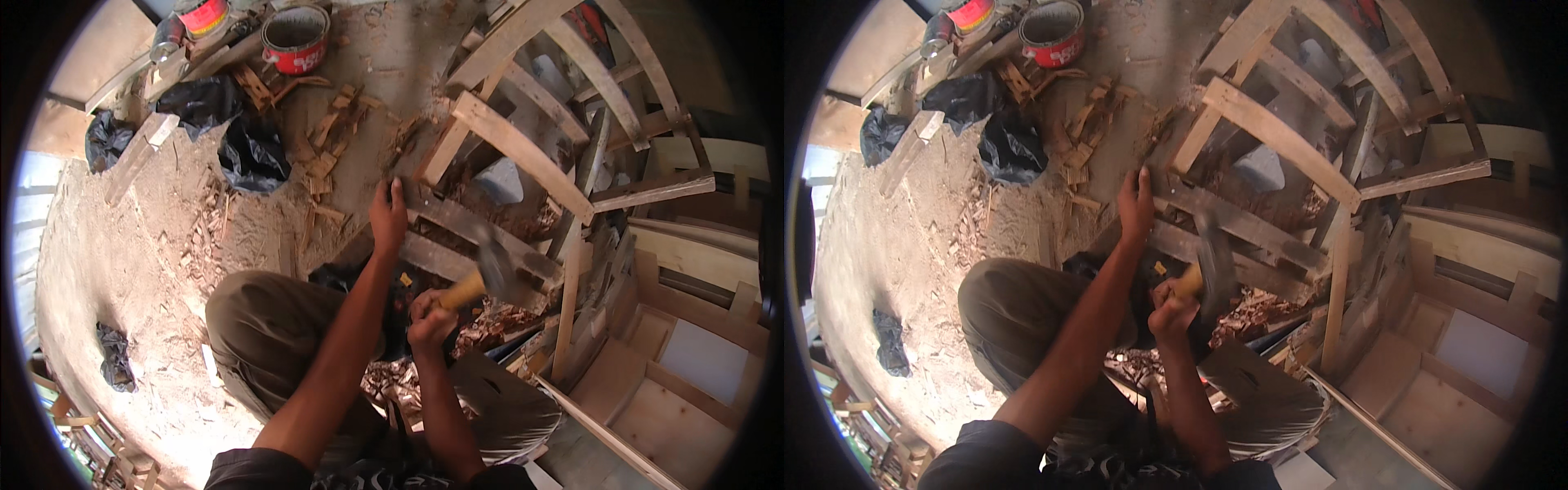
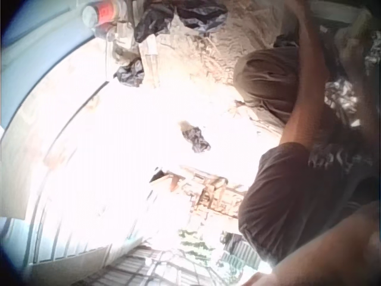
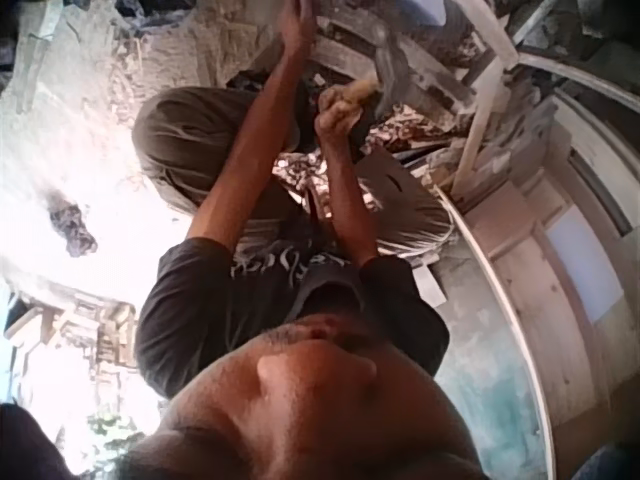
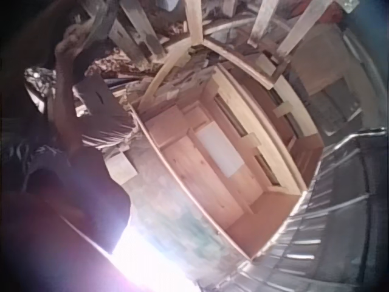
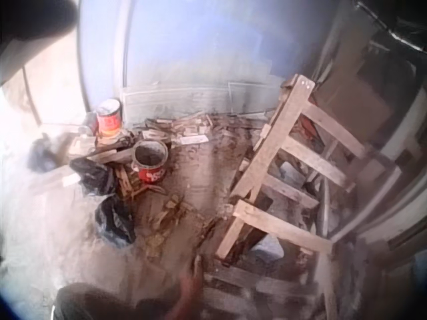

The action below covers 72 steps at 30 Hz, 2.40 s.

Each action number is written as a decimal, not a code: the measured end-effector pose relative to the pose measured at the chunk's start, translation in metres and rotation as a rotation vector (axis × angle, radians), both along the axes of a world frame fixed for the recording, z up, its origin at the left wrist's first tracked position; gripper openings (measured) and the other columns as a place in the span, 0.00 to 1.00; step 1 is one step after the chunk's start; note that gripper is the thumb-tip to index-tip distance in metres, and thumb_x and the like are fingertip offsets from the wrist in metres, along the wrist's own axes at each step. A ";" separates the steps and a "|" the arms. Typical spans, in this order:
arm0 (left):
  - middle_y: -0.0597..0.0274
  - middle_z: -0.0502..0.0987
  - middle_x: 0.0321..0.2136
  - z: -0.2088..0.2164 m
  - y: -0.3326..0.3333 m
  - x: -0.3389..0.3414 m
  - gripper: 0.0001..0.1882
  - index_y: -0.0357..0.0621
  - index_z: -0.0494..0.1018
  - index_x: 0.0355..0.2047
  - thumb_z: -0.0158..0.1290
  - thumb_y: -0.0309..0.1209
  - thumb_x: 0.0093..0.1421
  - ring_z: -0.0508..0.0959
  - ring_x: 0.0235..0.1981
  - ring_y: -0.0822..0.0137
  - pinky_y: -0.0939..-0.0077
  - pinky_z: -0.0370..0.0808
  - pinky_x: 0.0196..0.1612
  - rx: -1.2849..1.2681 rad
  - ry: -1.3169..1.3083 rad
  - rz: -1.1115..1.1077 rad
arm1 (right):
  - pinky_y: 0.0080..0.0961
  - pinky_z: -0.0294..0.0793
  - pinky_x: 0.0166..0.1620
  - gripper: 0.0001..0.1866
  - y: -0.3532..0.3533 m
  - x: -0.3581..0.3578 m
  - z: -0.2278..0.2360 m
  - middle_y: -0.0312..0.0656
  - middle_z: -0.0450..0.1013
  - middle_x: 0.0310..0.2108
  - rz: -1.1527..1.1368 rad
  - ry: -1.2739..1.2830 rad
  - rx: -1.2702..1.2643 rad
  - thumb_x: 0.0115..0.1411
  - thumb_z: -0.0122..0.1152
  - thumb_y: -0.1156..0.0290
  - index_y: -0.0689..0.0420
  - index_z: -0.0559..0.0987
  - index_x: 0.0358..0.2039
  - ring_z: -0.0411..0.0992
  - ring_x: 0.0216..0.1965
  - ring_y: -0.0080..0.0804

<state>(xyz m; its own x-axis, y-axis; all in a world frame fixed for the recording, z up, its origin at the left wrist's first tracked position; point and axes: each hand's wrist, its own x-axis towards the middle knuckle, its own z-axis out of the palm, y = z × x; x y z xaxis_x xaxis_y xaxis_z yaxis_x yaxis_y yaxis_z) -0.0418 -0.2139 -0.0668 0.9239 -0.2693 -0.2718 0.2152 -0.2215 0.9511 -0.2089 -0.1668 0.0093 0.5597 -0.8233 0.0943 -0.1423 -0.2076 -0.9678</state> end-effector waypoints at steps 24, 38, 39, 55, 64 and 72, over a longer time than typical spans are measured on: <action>0.41 0.78 0.35 0.024 -0.012 0.003 0.25 0.33 0.72 0.49 0.42 0.47 0.72 0.78 0.36 0.49 0.56 0.72 0.41 -0.059 -0.032 0.016 | 0.20 0.63 0.22 0.26 -0.014 -0.003 -0.019 0.37 0.59 0.14 -0.117 0.453 -0.344 0.64 0.53 0.44 0.58 0.72 0.28 0.64 0.16 0.26; 0.52 0.67 0.22 0.017 -0.004 0.008 0.25 0.31 0.66 0.31 0.36 0.45 0.73 0.63 0.24 0.61 0.56 0.64 0.32 -0.138 0.085 0.083 | 0.27 0.66 0.18 0.30 -0.018 0.002 0.007 0.42 0.67 0.16 0.018 -0.082 0.002 0.70 0.42 0.46 0.62 0.69 0.25 0.67 0.15 0.28; 0.52 0.67 0.22 0.016 -0.004 0.008 0.25 0.31 0.66 0.31 0.36 0.44 0.73 0.63 0.25 0.61 0.56 0.64 0.32 -0.123 0.068 0.084 | 0.29 0.68 0.18 0.29 -0.018 0.002 0.013 0.43 0.68 0.17 0.100 -0.260 -0.151 0.72 0.41 0.48 0.63 0.70 0.26 0.68 0.15 0.29; 0.49 0.70 0.25 0.008 -0.012 0.006 0.26 0.31 0.70 0.36 0.34 0.44 0.74 0.68 0.28 0.57 0.55 0.65 0.36 -0.175 0.105 0.156 | 0.29 0.60 0.15 0.33 -0.006 -0.002 0.004 0.40 0.63 0.13 -0.131 0.186 0.228 0.66 0.45 0.38 0.61 0.71 0.26 0.64 0.10 0.31; 0.50 0.71 0.27 0.005 -0.010 0.008 0.26 0.32 0.69 0.34 0.34 0.45 0.74 0.68 0.29 0.55 0.56 0.66 0.38 -0.127 0.122 0.192 | 0.39 0.72 0.31 0.26 0.002 -0.001 -0.001 0.48 0.72 0.20 -0.014 0.337 0.147 0.68 0.46 0.49 0.62 0.77 0.31 0.74 0.25 0.45; 0.48 0.73 0.30 -0.001 -0.007 0.008 0.26 0.30 0.71 0.40 0.34 0.45 0.74 0.70 0.31 0.54 0.57 0.68 0.41 -0.191 0.147 0.165 | 0.30 0.65 0.19 0.32 -0.032 0.017 0.010 0.44 0.65 0.13 -0.114 0.348 0.107 0.67 0.46 0.43 0.61 0.70 0.20 0.68 0.14 0.34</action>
<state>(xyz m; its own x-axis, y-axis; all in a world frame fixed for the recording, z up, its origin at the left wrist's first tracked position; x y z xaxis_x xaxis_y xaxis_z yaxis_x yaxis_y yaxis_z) -0.0342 -0.2205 -0.0679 0.9141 -0.1774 -0.3646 0.3719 0.0084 0.9282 -0.1916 -0.1989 0.0195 0.4473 -0.8771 -0.1750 -0.4824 -0.0718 -0.8730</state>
